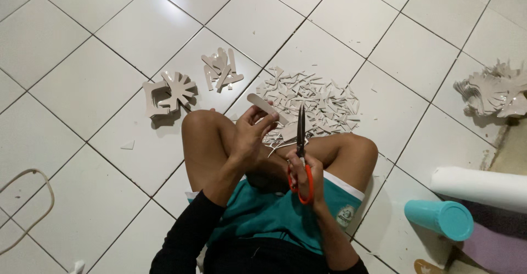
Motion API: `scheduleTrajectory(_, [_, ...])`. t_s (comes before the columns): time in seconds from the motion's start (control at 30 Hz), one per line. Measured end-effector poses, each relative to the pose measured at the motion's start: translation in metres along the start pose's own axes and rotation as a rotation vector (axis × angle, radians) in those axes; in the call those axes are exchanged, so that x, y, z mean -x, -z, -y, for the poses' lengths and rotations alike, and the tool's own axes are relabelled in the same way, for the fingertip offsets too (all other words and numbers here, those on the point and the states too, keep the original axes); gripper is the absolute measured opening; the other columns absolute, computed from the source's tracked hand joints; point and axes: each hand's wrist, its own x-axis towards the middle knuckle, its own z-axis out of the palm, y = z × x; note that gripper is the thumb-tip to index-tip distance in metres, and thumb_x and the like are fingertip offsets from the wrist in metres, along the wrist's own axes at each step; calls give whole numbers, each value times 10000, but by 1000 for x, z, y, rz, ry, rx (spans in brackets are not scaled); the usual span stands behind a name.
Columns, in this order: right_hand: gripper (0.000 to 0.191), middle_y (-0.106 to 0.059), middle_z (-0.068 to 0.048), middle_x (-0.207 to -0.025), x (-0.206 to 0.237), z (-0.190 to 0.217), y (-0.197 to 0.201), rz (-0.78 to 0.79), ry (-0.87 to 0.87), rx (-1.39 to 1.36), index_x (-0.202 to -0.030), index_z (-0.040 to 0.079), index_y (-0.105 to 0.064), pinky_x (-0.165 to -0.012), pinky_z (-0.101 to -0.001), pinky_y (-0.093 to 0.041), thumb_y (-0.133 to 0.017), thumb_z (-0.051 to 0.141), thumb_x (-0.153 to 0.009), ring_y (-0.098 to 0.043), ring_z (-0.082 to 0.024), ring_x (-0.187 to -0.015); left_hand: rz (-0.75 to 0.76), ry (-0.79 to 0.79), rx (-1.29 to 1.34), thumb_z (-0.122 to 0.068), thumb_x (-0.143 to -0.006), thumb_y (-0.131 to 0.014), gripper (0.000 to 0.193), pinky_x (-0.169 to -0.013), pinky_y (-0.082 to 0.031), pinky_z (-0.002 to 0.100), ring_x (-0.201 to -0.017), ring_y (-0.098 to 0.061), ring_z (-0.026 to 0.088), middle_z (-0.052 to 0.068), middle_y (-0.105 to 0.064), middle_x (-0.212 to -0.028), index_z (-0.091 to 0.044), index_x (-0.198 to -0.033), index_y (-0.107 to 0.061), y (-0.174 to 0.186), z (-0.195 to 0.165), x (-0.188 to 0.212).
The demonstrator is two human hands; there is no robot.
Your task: The person sits cross-legged on a tiled floor and cuts a white foam sheet into small strips and pieces using red-handled scissors, letting the cut pieces accumulate in a pile beside them. They then set the scissors down, unroll a longer foam sheet on the floor, and smooth it flat with both hands.
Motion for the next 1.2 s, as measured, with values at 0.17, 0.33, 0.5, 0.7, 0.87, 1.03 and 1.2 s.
scheduleTrajectory(0.17, [348,-503,14,-564,-1,-3,-8,-9,10,107,-934,16,-671,-388,-226,-338,-650,358,-991,-451,-61,-421,-33,-133,-159,-77,-929,-761,359,-849,-613,300,-948,-718,194,154,-704,-1060,121,-1197,-626,-3,5,4])
scheduleTrajectory(0.33, [363,-508,18,-540,-2,-1,-15,-5,2,147,-972,40,-684,-379,-227,-346,-625,398,-985,-468,-59,-407,-52,-191,-7,-27,-950,-709,227,-820,-657,319,-882,-741,240,197,-692,-1000,97,-1050,-548,-13,0,8])
scheduleTrajectory(0.5, [366,-522,25,-544,-1,3,-20,-14,32,220,-976,23,-706,-376,-228,-342,-643,383,-983,-468,-57,-405,-86,-229,-17,-24,-959,-690,206,-832,-669,318,-896,-740,224,165,-657,-996,63,-1034,-519,-21,1,18])
scheduleTrajectory(0.7, [369,-511,25,-513,-1,7,-23,-11,59,220,-966,19,-711,-367,-227,-338,-645,381,-988,-463,-54,-388,-86,-221,29,-15,-965,-691,201,-836,-662,315,-896,-733,224,162,-649,-990,58,-1044,-522,-22,3,18])
scheduleTrajectory(0.87, [406,-506,11,-495,-1,4,-22,-28,-28,205,-898,7,-690,-350,-229,-316,-643,403,-975,-446,-62,-365,-69,-212,37,-18,-967,-694,204,-842,-663,315,-902,-730,217,153,-645,-992,53,-1032,-515,-16,4,16])
scheduleTrajectory(1.03, [456,-521,10,-549,-7,-12,-17,-10,-25,102,-877,-15,-671,-358,-228,-318,-659,428,-983,-433,-58,-386,-62,-213,15,-14,-970,-705,233,-841,-668,325,-918,-729,224,157,-641,-1012,85,-1062,-516,-8,7,11])
scheduleTrajectory(1.2, [440,-475,19,-540,-18,-29,-12,-67,-94,108,-898,-6,-669,-349,-229,-314,-654,430,-961,-428,-55,-380,-60,-284,-243,-77,-920,-740,531,-809,-665,313,-960,-746,259,145,-646,-1162,99,-1318,-436,10,-6,-2])
